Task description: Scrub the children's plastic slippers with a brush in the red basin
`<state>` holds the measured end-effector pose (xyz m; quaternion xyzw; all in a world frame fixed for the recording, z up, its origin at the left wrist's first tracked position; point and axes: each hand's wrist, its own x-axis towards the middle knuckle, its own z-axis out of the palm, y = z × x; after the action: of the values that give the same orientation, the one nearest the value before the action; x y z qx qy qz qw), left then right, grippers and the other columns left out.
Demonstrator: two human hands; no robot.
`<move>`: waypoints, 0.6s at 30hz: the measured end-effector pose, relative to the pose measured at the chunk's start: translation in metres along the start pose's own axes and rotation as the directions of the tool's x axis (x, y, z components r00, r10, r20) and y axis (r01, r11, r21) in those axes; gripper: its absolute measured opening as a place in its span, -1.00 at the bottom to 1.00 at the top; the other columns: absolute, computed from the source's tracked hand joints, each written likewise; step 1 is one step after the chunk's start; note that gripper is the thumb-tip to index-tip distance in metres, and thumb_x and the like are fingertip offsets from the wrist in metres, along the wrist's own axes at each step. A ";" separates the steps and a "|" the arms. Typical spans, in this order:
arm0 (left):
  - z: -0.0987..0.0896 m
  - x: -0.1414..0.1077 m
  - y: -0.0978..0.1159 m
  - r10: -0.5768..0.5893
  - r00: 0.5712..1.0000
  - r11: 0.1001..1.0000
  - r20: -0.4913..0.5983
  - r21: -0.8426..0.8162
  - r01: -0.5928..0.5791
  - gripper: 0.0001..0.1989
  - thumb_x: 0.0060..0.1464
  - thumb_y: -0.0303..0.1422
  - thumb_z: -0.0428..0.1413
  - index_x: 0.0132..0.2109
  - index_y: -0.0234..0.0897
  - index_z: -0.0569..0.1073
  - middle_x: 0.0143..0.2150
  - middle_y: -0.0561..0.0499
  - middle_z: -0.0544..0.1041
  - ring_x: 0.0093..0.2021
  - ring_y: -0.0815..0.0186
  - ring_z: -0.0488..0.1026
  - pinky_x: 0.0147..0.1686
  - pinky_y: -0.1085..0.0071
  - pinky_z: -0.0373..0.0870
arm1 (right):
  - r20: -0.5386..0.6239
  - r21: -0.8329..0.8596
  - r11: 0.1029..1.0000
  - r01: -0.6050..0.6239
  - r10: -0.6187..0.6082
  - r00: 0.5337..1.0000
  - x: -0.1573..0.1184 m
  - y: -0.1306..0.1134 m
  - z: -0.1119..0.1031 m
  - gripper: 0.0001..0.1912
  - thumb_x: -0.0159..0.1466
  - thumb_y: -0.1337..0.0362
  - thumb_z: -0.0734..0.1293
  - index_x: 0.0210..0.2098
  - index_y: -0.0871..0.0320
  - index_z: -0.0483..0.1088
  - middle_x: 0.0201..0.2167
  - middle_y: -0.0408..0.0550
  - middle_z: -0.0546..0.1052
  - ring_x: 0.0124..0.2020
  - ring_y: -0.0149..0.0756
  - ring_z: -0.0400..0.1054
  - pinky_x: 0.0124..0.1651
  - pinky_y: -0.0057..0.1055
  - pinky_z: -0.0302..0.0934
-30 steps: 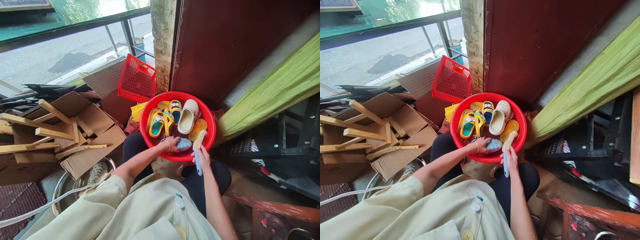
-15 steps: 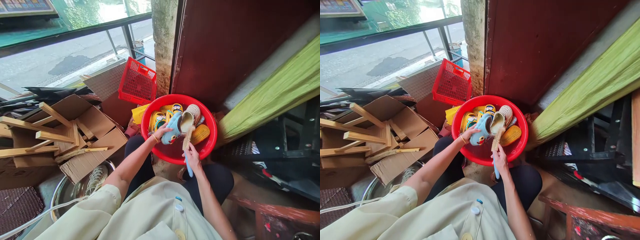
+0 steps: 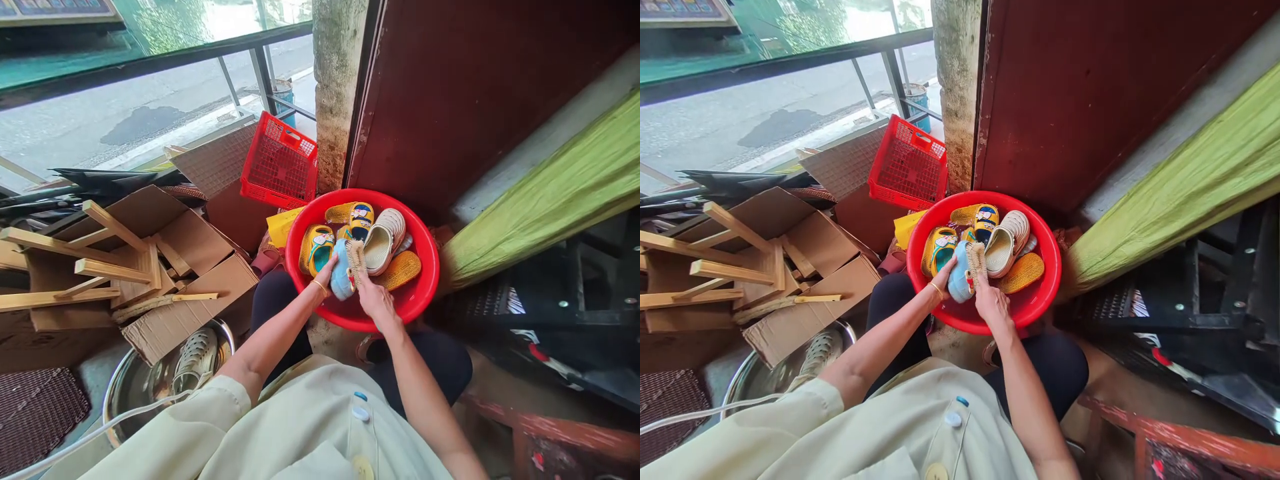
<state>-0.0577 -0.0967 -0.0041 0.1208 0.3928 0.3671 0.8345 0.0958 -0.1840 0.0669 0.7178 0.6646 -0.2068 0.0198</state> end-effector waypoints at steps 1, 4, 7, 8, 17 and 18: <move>-0.001 -0.001 -0.001 -0.018 1.000 1.000 -0.019 -0.025 0.018 -0.45 0.30 0.01 0.02 0.18 -0.32 0.47 -0.09 -0.22 0.67 0.02 0.01 0.61 0.19 0.03 0.43 | -0.003 0.002 1.000 0.001 -0.001 1.000 0.005 0.000 -0.001 -0.43 0.52 0.10 0.05 0.49 -0.11 0.10 -0.09 0.10 0.67 -0.08 -0.02 0.57 -0.08 -0.24 0.34; -0.002 0.004 -0.001 -0.045 0.999 0.995 0.003 -0.088 0.045 -0.41 0.31 0.02 -0.01 0.20 -0.36 0.46 -0.06 -0.24 0.66 0.06 0.01 0.59 0.21 0.05 0.41 | -0.050 -0.012 0.996 0.092 -0.092 0.994 -0.003 -0.005 0.007 -0.43 0.53 0.11 0.05 0.50 -0.13 0.06 -0.09 0.04 0.66 -0.12 -0.12 0.55 -0.10 -0.34 0.32; 0.004 0.015 0.002 -0.038 0.999 0.993 0.039 -0.113 0.042 -0.38 0.30 0.04 -0.05 0.20 -0.37 0.48 -0.02 -0.28 0.65 0.11 -0.02 0.56 0.23 0.07 0.40 | -0.088 -0.113 0.978 0.173 -0.184 0.979 -0.028 -0.008 0.025 -0.40 0.51 0.16 0.10 0.51 -0.14 0.02 -0.15 0.04 0.62 -0.26 -0.22 0.53 -0.26 -0.45 0.28; 0.006 0.018 0.003 -0.038 0.998 0.991 0.049 -0.128 0.044 -0.35 0.29 0.07 -0.06 0.21 -0.36 0.47 0.00 -0.29 0.65 0.13 -0.04 0.55 0.22 0.05 0.40 | -0.099 -0.147 0.972 0.183 -0.199 0.975 -0.036 -0.005 0.031 -0.40 0.51 0.18 0.12 0.51 -0.15 0.03 -0.18 0.03 0.60 -0.30 -0.25 0.52 -0.32 -0.47 0.24; 0.005 0.011 0.023 -0.088 0.989 0.985 0.115 -0.140 0.104 -0.23 0.19 0.19 -0.03 0.29 -0.30 0.37 0.02 -0.26 0.62 0.09 -0.12 0.54 0.16 -0.19 0.35 | -0.355 -0.224 0.971 0.086 -0.164 0.920 -0.068 0.093 0.019 -0.48 0.47 0.21 0.15 0.39 -0.08 0.32 -0.34 0.00 0.52 -0.42 -0.31 0.43 -0.42 -0.48 0.15; 0.006 0.010 0.023 -0.083 0.989 0.991 0.119 -0.090 0.094 -0.21 0.17 0.22 -0.03 0.28 -0.30 0.38 0.02 -0.26 0.62 0.09 -0.13 0.53 0.14 -0.19 0.36 | -0.376 -0.207 0.974 0.096 -0.170 0.911 -0.064 0.085 0.017 -0.48 0.48 0.20 0.15 0.39 -0.07 0.33 -0.33 0.01 0.52 -0.41 -0.30 0.43 -0.41 -0.48 0.16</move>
<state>-0.0611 -0.0730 0.0049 0.0840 0.3310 0.3404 0.8761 0.1713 -0.2596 0.0510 0.6926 0.7187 0.0021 -0.0615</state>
